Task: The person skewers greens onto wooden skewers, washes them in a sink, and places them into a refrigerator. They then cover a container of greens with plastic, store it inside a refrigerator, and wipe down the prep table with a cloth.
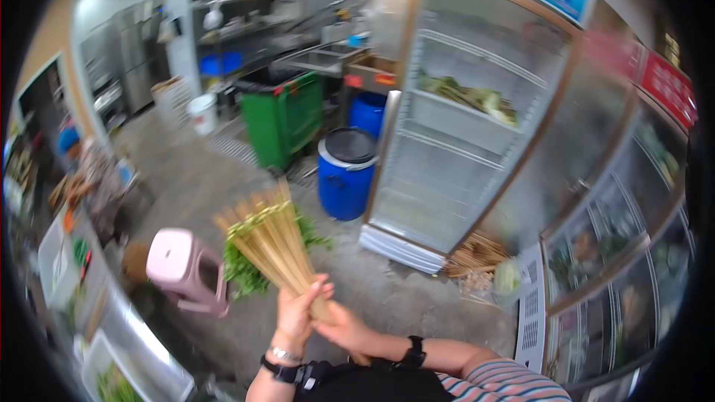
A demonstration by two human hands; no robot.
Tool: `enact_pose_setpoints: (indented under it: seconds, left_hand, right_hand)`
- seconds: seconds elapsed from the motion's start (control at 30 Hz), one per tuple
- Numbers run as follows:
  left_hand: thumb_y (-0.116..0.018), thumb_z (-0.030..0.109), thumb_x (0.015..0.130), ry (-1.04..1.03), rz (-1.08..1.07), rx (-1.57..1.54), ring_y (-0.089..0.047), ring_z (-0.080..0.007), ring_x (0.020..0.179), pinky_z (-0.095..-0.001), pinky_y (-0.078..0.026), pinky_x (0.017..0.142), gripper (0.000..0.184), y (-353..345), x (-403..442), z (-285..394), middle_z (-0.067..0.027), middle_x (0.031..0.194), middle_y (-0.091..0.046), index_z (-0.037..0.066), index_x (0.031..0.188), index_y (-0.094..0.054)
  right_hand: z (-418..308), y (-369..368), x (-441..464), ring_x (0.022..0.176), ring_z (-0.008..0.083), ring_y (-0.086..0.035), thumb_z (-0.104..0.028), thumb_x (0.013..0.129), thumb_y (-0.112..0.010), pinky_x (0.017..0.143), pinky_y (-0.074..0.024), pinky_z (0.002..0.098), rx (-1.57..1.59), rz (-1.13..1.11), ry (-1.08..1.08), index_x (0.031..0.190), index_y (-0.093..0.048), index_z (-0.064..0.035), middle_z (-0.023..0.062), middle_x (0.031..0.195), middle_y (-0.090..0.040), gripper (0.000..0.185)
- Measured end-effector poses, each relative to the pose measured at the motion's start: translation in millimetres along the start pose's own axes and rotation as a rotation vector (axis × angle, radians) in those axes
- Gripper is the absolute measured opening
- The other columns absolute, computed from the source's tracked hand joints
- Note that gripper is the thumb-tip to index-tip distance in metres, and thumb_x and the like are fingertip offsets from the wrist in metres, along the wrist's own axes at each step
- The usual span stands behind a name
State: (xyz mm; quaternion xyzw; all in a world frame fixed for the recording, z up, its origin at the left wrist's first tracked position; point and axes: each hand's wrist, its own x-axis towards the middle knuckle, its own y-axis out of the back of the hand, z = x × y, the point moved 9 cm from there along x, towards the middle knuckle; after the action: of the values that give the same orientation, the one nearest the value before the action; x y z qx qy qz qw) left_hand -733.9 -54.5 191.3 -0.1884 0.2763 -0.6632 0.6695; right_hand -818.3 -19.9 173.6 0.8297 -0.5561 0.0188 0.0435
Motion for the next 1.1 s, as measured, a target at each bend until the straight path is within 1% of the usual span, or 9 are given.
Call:
enact_pose_setpoints:
  seconds: [0.17,0.27,0.4,0.5,0.6,0.7,0.8,0.83,1.1]
  left_hand:
    - [-0.059,-0.001,0.086,-0.004,0.008,0.027,-0.064,-0.0173,0.075,-0.0313,-0.058,0.069,0.017,6.5,61.9,13.7,-0.0089,0.090,-0.063,-0.001,0.103,-0.054]
    - [-0.060,-0.002,0.085,-0.024,0.017,0.076,-0.064,-0.0178,0.074,-0.0308,-0.058,0.067,0.019,8.7,113.9,19.5,-0.0099,0.090,-0.063,-0.001,0.103,-0.054]
    - [-0.061,-0.002,0.084,-0.074,0.085,0.148,-0.065,-0.0184,0.074,-0.0308,-0.058,0.066,0.019,3.4,175.4,41.6,-0.0112,0.090,-0.063,-0.001,0.102,-0.055]
    - [-0.061,-0.002,0.084,-0.103,0.127,0.158,-0.064,-0.0183,0.072,-0.0306,-0.058,0.066,0.017,-3.4,214.8,50.9,-0.0110,0.089,-0.063,-0.002,0.100,-0.056]
    - [-0.061,-0.003,0.084,-0.150,0.190,0.154,-0.064,-0.0186,0.073,-0.0310,-0.058,0.065,0.025,-3.1,245.8,56.7,-0.0118,0.091,-0.062,-0.002,0.107,-0.051]
    - [-0.059,-0.004,0.084,-0.164,0.203,0.158,-0.064,-0.0190,0.073,-0.0315,-0.057,0.064,0.029,-4.6,269.2,62.9,-0.0126,0.091,-0.061,-0.002,0.111,-0.048]
    - [-0.058,-0.005,0.085,-0.122,0.202,0.201,-0.062,-0.0176,0.070,-0.0305,-0.058,0.059,0.030,7.7,295.8,65.0,-0.0115,0.089,-0.060,0.000,0.112,-0.046]
    - [-0.058,-0.005,0.084,-0.107,0.209,0.224,-0.062,-0.0177,0.069,-0.0306,-0.058,0.058,0.031,11.5,304.2,66.7,-0.0113,0.088,-0.060,0.001,0.113,-0.046]
    - [-0.059,-0.006,0.082,0.004,0.047,0.325,-0.063,-0.0178,0.068,-0.0311,-0.058,0.058,0.033,21.9,395.0,104.7,-0.0119,0.086,-0.062,0.001,0.112,-0.047]
  right_hand:
    - [18.6,23.1,58.6,0.096,0.0185,-0.061,-0.026,0.092,-0.058,0.084,-0.0479,0.0322,-0.173,-0.265,-0.295,0.118,-0.050,-0.0015,0.0114,0.101,-0.064,0.036]
    - [8.7,98.0,112.5,0.092,0.0169,-0.062,-0.027,0.093,-0.057,0.082,-0.0489,0.0311,-0.169,-0.031,0.029,0.116,-0.052,-0.0014,0.0098,0.096,-0.064,0.035]
    - [-7.4,238.6,192.6,0.092,0.0143,-0.061,-0.017,0.090,-0.060,0.080,-0.0498,0.0302,-0.258,0.219,0.032,0.112,-0.056,-0.0016,0.0066,0.099,-0.064,0.027]
    - [-7.2,337.3,270.6,0.090,0.0114,-0.059,-0.013,0.088,-0.060,0.081,-0.0480,0.0277,-0.283,0.433,0.232,0.117,-0.055,-0.0044,0.0031,0.100,-0.063,0.030]
    - [-3.8,418.6,336.5,0.100,0.0262,-0.061,-0.012,0.077,-0.067,0.086,-0.0482,0.0375,-0.554,0.806,0.263,0.121,-0.051,-0.0013,0.0151,0.113,-0.061,0.047]
    - [31.1,474.4,402.3,0.109,0.0363,-0.056,-0.017,0.078,-0.065,0.092,-0.0448,0.0417,-0.622,0.943,0.137,0.123,-0.050,-0.0005,0.0206,0.117,-0.058,0.050]
    - [33.2,472.3,420.3,0.105,0.0373,-0.058,-0.021,0.077,-0.065,0.090,-0.0452,0.0424,-0.357,0.915,-0.074,0.113,-0.053,0.0006,0.0222,0.107,-0.062,0.043]
    - [39.7,473.7,426.9,0.096,0.0335,-0.062,-0.020,0.080,-0.064,0.084,-0.0472,0.0409,-0.434,0.947,-0.025,0.105,-0.054,-0.0005,0.0164,0.099,-0.064,0.034]
    - [35.7,451.3,402.7,0.092,0.0417,-0.060,-0.032,0.087,-0.060,0.078,-0.0478,0.0453,-0.524,1.072,0.044,0.104,-0.052,0.0018,0.0237,0.096,-0.063,0.039]
